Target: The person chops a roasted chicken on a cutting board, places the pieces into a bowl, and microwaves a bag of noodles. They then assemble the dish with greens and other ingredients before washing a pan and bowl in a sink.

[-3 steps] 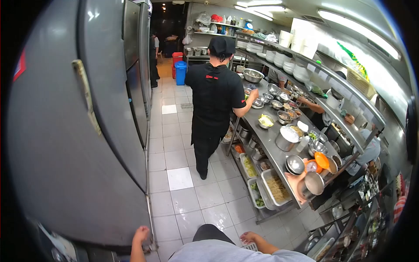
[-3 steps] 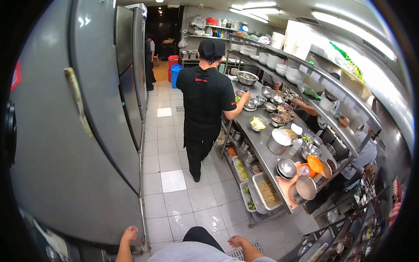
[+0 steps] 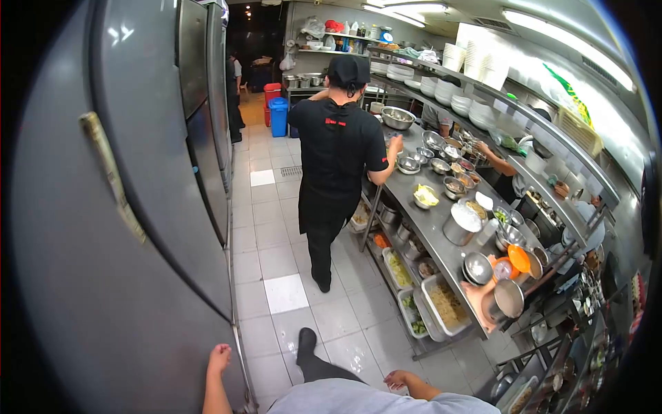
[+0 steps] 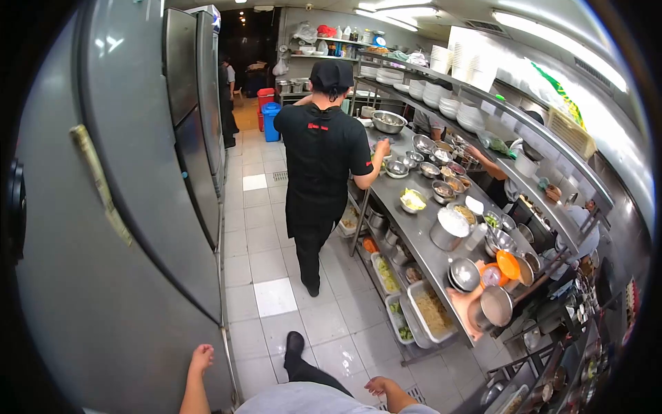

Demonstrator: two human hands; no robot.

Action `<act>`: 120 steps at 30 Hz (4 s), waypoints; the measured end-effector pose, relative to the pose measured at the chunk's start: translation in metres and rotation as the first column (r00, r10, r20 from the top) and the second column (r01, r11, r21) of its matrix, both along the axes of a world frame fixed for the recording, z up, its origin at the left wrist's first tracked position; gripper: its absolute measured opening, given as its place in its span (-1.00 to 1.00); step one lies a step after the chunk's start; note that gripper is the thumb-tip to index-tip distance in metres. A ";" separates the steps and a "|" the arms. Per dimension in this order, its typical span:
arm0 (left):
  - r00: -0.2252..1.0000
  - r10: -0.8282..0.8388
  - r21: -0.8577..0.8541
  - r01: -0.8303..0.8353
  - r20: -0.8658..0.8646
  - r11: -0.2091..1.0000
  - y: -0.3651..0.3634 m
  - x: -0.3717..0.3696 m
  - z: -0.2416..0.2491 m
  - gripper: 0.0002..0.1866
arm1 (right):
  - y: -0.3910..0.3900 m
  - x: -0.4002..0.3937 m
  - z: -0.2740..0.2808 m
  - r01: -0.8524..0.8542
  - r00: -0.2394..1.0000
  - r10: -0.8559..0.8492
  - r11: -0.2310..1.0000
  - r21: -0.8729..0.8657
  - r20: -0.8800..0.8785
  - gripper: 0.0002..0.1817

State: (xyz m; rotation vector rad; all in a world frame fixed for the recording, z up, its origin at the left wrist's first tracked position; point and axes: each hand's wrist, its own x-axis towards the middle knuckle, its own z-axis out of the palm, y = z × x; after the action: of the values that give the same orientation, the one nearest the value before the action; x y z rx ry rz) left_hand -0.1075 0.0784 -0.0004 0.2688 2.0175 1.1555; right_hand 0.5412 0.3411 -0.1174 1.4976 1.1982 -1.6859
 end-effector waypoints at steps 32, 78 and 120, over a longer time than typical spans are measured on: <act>0.776 -0.618 -0.120 0.630 0.127 0.767 0.832 -0.642 -0.065 -0.73 | 0.779 -0.621 0.113 0.250 0.968 -0.224 0.898 0.362 -0.113 -0.24; 0.353 -0.800 0.560 0.578 0.486 0.594 2.098 -0.829 0.123 -0.40 | 1.977 -0.829 0.960 -0.498 0.200 -0.910 0.225 0.837 0.363 0.11; 0.016 -0.985 0.151 0.988 -0.172 -0.010 2.291 -0.574 0.179 -0.80 | 1.729 -0.916 0.347 0.883 -0.236 -0.463 -0.469 0.010 -0.854 -0.27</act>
State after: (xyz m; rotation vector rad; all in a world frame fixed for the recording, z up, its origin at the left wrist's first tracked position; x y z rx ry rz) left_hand -0.6811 2.3690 0.1789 1.5919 1.0186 0.3207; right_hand -0.3744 2.0702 0.2292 3.5607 0.7913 -2.9032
